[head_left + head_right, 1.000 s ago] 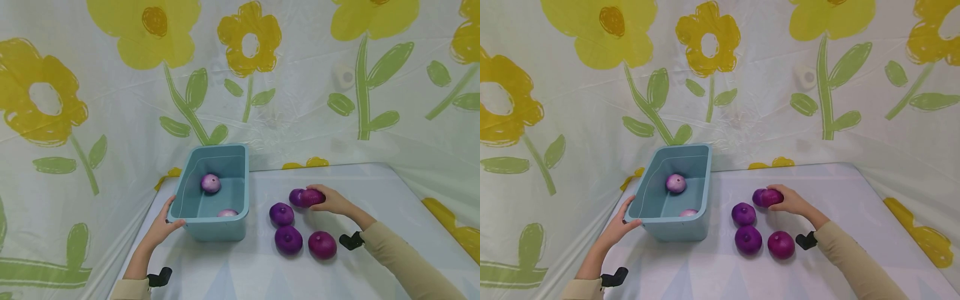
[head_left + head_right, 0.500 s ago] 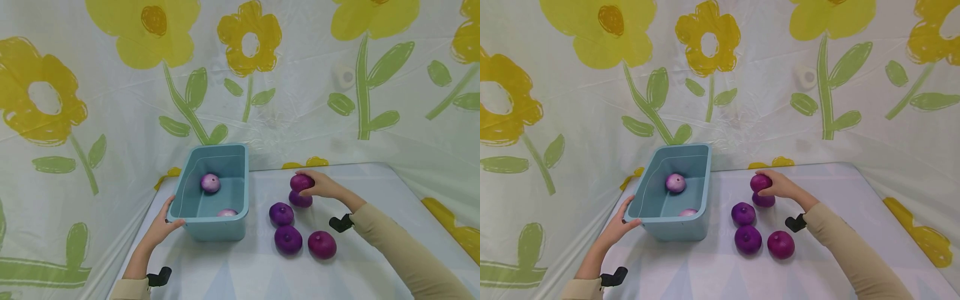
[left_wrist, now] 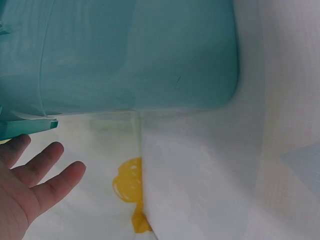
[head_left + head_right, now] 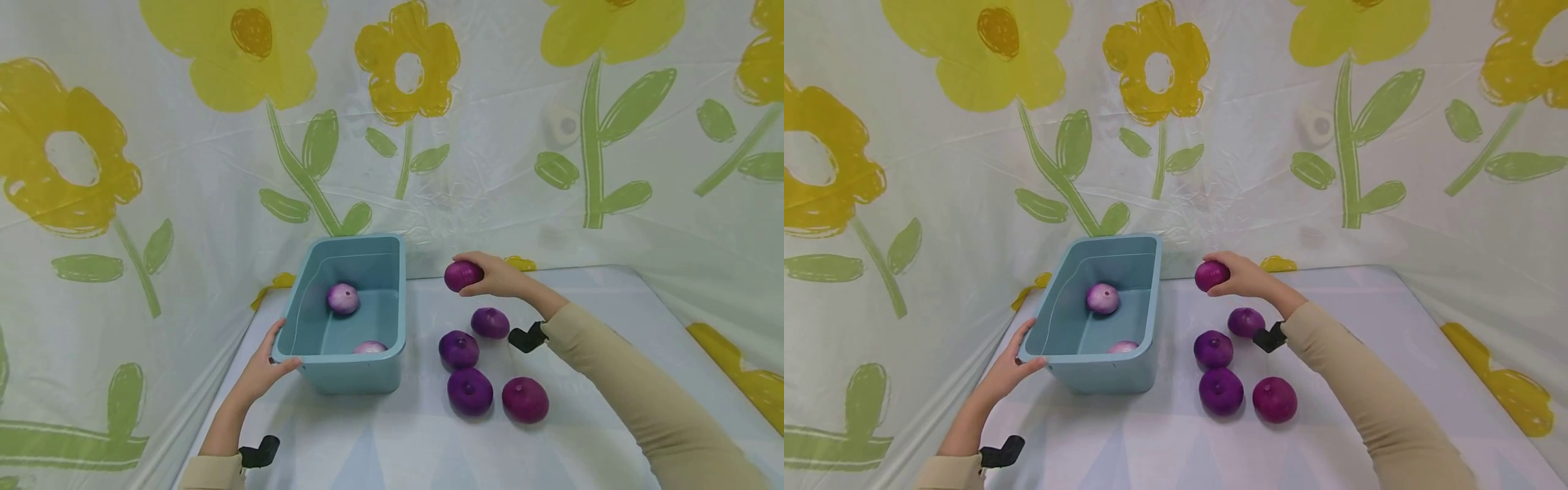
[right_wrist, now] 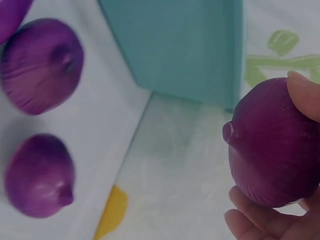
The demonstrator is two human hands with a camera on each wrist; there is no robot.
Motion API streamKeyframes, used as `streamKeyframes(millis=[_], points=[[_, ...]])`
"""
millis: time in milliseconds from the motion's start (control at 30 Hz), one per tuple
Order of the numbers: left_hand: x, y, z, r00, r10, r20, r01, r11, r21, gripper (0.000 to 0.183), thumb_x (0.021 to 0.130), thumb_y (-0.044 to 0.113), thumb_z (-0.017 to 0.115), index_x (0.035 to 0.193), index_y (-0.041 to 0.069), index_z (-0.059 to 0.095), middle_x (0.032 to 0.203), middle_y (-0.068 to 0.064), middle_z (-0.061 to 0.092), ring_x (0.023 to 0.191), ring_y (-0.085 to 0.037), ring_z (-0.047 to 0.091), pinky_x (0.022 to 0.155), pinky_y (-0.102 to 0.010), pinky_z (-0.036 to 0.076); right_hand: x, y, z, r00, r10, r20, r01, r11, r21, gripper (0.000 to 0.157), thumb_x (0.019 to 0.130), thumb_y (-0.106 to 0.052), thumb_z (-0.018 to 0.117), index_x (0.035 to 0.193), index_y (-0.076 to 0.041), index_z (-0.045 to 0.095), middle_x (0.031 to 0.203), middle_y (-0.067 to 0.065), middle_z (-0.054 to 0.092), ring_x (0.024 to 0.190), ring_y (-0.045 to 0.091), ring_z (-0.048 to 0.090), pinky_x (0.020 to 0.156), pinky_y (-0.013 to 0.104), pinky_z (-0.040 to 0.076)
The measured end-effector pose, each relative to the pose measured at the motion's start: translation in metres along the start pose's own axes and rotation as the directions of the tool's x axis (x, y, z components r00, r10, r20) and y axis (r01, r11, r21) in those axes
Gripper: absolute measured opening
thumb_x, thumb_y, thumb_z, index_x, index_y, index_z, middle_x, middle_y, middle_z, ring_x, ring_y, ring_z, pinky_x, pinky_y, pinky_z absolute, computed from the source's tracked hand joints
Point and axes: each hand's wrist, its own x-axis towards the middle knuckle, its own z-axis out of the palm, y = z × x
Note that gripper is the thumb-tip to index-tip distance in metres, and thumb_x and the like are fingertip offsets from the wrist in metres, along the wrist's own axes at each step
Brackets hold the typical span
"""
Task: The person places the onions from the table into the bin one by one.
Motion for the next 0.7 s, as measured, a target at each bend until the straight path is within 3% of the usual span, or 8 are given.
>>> streamKeyframes(millis=[333, 700], points=[[0.0, 0.0, -0.001, 1.0, 0.0, -0.002, 0.0, 1.0, 0.0, 0.087, 0.083, 0.023, 0.064, 0.146, 0.011, 0.006, 0.145, -0.027, 0.018, 0.125, -0.048, 0.03, 0.092, -0.059, 0.038, 0.03, -0.041, 0.005, 0.999, -0.037, 0.023, 0.037, 0.999, -0.022, 0.067, 0.079, -0.019, 0.07, 0.136, -0.006, 0.039, 0.133, 0.018, 0.044, 0.113, 0.034, 0.047, 0.088, 0.045, 0.047], [0.001, -0.002, 0.0, 1.0, 0.001, 0.003, -0.001, 1.0, 0.012, 0.088, 0.083, 0.023, 0.064, 0.147, 0.011, 0.005, 0.145, -0.028, 0.017, 0.125, -0.048, 0.03, 0.092, -0.059, 0.038, 0.061, -0.08, 0.024, 0.993, -0.098, 0.063, 0.103, 0.992, -0.078, 0.066, 0.078, -0.024, 0.071, 0.135, -0.008, 0.042, 0.132, 0.013, 0.047, 0.113, 0.028, 0.048, 0.087, 0.039, 0.047]])
